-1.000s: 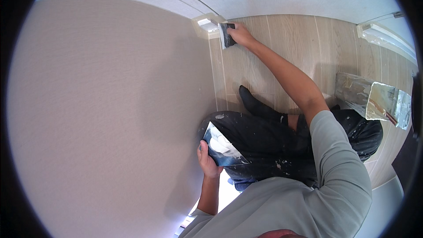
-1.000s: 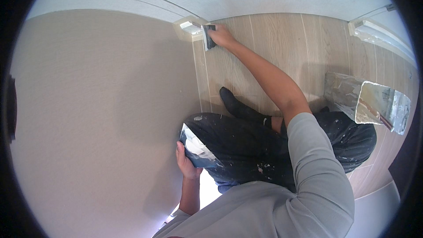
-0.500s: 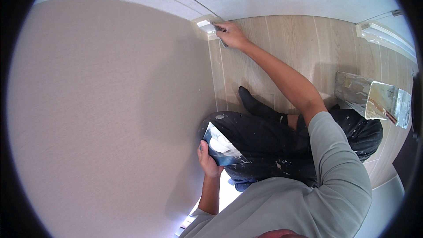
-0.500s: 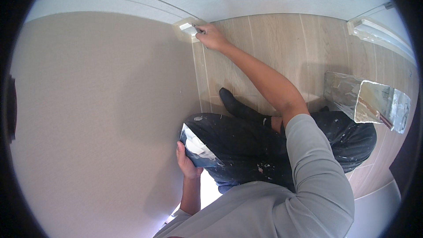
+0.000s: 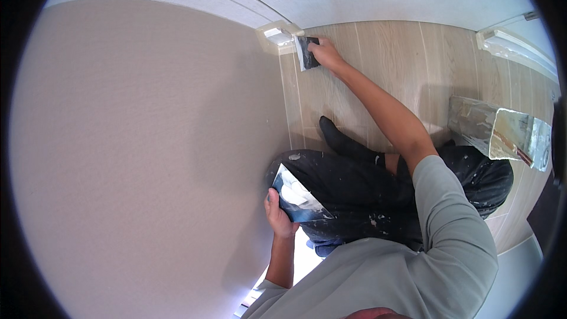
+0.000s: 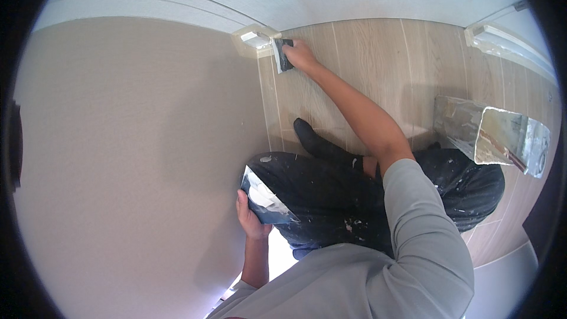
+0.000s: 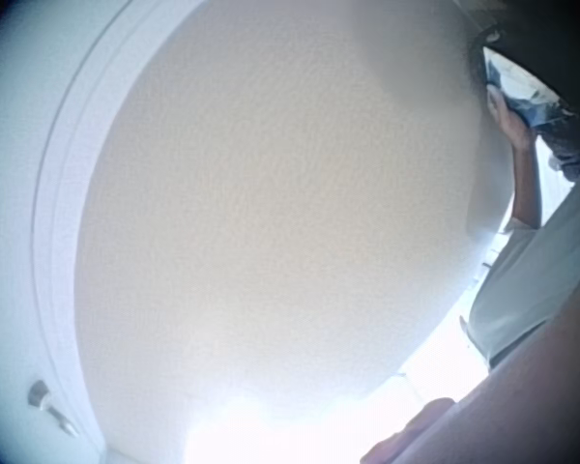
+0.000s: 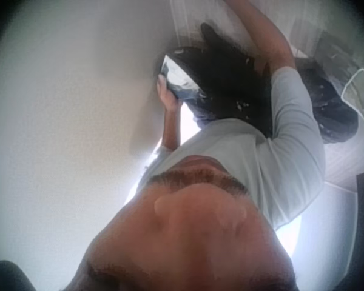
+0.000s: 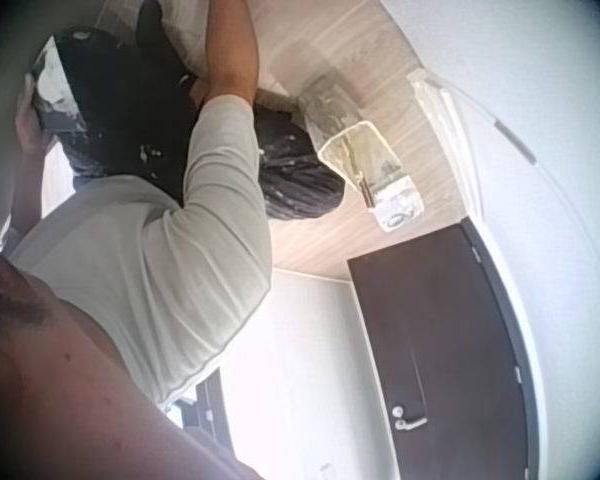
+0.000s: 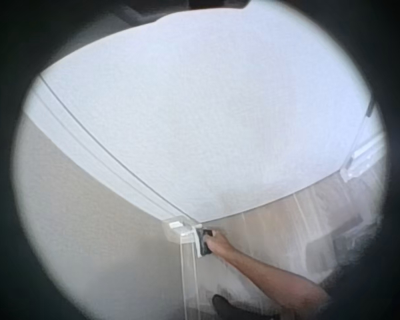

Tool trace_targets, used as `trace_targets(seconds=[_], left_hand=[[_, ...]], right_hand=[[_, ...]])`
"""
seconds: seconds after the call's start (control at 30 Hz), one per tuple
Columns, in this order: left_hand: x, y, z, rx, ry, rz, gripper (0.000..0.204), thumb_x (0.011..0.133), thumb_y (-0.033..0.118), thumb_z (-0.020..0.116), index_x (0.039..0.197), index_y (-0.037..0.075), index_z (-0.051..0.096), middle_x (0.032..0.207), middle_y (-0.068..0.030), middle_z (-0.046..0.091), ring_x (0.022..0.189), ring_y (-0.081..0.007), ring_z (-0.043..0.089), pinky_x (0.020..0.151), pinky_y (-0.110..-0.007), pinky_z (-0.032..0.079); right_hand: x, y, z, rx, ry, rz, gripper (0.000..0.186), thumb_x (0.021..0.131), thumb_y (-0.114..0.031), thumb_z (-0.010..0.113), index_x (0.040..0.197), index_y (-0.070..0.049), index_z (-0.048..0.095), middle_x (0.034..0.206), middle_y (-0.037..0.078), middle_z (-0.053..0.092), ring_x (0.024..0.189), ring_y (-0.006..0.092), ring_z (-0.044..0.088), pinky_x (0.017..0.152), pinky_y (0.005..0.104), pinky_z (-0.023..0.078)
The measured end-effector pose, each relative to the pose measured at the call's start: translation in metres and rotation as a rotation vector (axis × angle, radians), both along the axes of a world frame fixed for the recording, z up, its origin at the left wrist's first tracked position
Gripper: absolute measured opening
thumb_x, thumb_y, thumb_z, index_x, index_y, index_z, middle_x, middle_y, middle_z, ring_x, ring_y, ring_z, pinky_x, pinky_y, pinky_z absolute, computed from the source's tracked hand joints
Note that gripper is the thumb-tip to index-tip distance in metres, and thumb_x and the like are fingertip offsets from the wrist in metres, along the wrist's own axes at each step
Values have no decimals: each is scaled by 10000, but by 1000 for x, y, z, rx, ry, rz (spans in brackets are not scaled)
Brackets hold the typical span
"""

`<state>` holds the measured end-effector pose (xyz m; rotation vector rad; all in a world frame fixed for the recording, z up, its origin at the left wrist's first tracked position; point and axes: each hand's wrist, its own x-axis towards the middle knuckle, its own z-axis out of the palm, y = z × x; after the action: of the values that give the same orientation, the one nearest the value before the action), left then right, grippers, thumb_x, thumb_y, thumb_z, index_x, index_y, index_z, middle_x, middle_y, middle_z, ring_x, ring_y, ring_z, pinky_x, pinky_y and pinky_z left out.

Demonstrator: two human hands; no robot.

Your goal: The person sits on the floor and uses a putty knife to apply a white sealant along the base of a wall and the edge of a door frame. They repeatedly scoop the material from a container and smooth it into the corner and along the trim.

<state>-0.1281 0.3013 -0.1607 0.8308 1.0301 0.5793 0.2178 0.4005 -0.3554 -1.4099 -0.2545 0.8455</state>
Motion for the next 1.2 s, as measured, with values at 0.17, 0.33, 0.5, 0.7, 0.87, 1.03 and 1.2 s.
trace_targets(seconds=[0.17, 0.33, 0.5, 0.7, 0.87, 1.03, 1.2], left_hand=[[-1, -1, 2, -9, -13, -13, 463, 996, 360, 316, 1192, -26, 478, 1118, -159, 600, 979, -255, 627, 847, -377, 503], [-1, -1, 1, -1, 5, -1, 457, 997, 357, 315, 1180, -26, 484, 1110, -156, 603, 974, -249, 629, 845, -372, 503], [-2, 0, 0, -5, -4, 11, 446, 996, 354, 323, 1170, -20, 494, 1103, -149, 608, 965, -244, 632, 847, -370, 501], [-2, 0, -1, 1, -8, 12, 434, 998, 345, 323, 1172, -13, 496, 1103, -142, 610, 964, -244, 632, 845, -371, 502], [-2, 0, -2, -7, -16, 13, 437, 998, 345, 324, 1184, -14, 490, 1110, -142, 607, 968, -244, 631, 847, -373, 502], [2, -2, 2, -18, -28, -1, 446, 998, 352, 327, 1189, -18, 486, 1111, -145, 603, 970, -242, 629, 845, -372, 501], [2, -1, 3, -16, 11, -2, 429, 984, 355, 384, 1171, -14, 499, 1074, -128, 608, 948, -226, 626, 832, -361, 497]], right_hand=[[6, 10, -1, -3, 43, 67, 273, 784, -163, 502, 890, 56, 625, 789, 120, 622, 742, 188, 576, 683, 332, 439], [12, 22, -14, -121, -67, 111, 351, 768, -229, 511, 886, 80, 630, 820, 218, 647, 774, 290, 630, 715, 402, 455], [9, 22, 3, -110, -69, 122, 379, 775, -240, 509, 930, 83, 631, 882, 232, 649, 823, 302, 630, 739, 399, 459], [7, 13, 49, -91, -130, 149, 383, 776, -250, 518, 977, 53, 638, 879, 219, 651, 823, 289, 630, 741, 389, 460], [5, 14, 65, -74, -206, 144, 367, 782, -225, 507, 1007, 36, 634, 865, 210, 649, 815, 295, 626, 753, 381, 460], [-6, 16, 55, 25, -525, -17, 362, 774, -177, 499, 1046, 26, 624, 871, 192, 636, 778, 305, 613, 745, 373, 465], [-18, -25, 63, 108, -264, -17, 401, 778, -139, 498, 1132, 24, 594, 857, 156, 627, 777, 223, 597, 768, 316, 461]])
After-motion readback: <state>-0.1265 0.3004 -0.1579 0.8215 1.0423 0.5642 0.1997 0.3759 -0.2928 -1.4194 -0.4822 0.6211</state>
